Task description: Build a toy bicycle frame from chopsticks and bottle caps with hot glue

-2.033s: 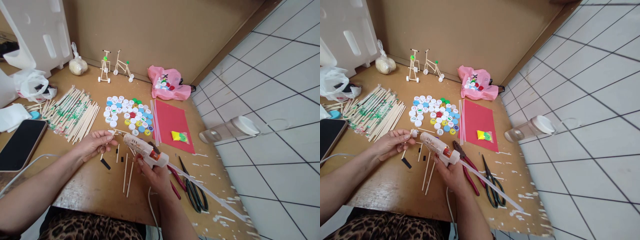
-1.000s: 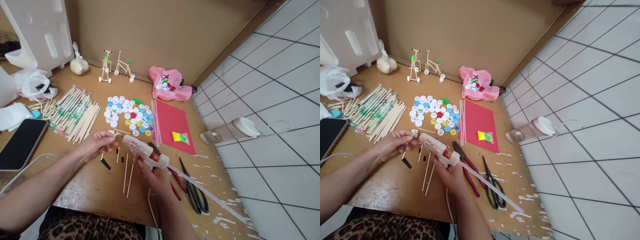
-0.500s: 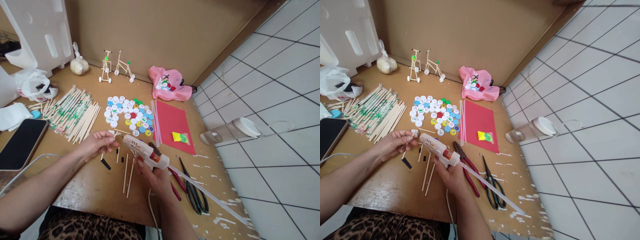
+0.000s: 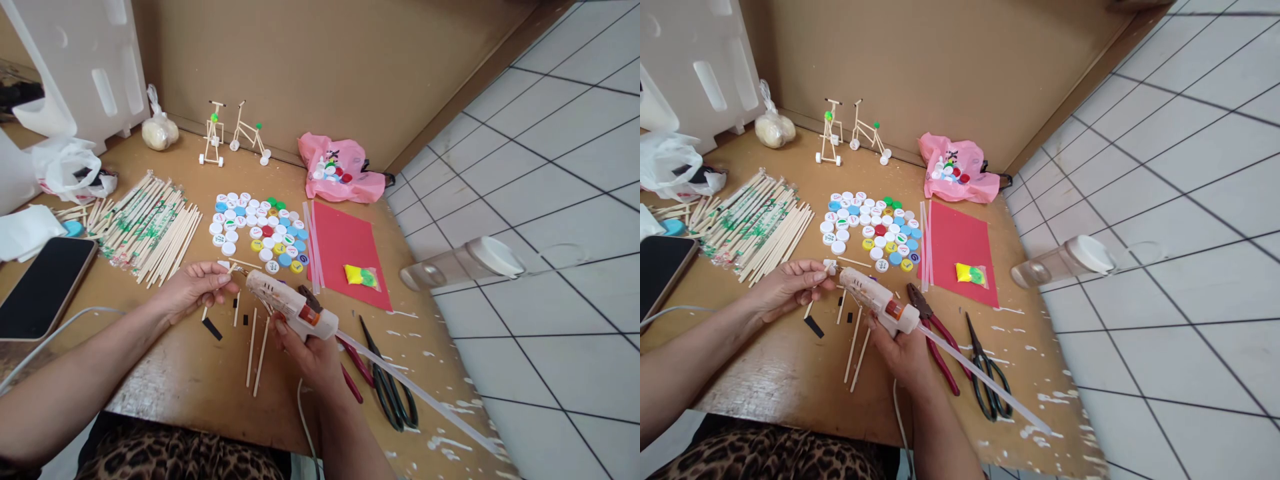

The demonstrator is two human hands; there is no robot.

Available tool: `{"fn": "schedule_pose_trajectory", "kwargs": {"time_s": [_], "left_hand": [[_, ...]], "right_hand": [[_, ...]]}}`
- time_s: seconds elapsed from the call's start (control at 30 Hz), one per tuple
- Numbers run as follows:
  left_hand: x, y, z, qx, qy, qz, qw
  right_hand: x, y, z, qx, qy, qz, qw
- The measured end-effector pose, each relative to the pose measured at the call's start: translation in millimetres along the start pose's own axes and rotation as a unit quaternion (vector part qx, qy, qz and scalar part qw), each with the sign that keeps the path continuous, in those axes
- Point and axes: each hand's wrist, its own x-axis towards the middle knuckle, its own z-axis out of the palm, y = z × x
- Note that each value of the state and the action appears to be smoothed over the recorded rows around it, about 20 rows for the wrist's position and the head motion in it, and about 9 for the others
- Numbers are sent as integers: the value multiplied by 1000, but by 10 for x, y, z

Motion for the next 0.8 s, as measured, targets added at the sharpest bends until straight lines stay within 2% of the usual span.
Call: {"fn": "schedule_pose_trajectory", "kwargs": {"time_s": [0.43,0.6,0.8], "left_hand": [[-5,10,13,-5,3,1,1000],[0,5,-5,11,-12,6,1000],[-1,-4,9,53,3,32,998]], "right_hand": [[6,-40,22,-3,-1,1,1000],[14,-20,7,3,2,16,1000],[21,-37,38,-12,0,8,1000]]}}
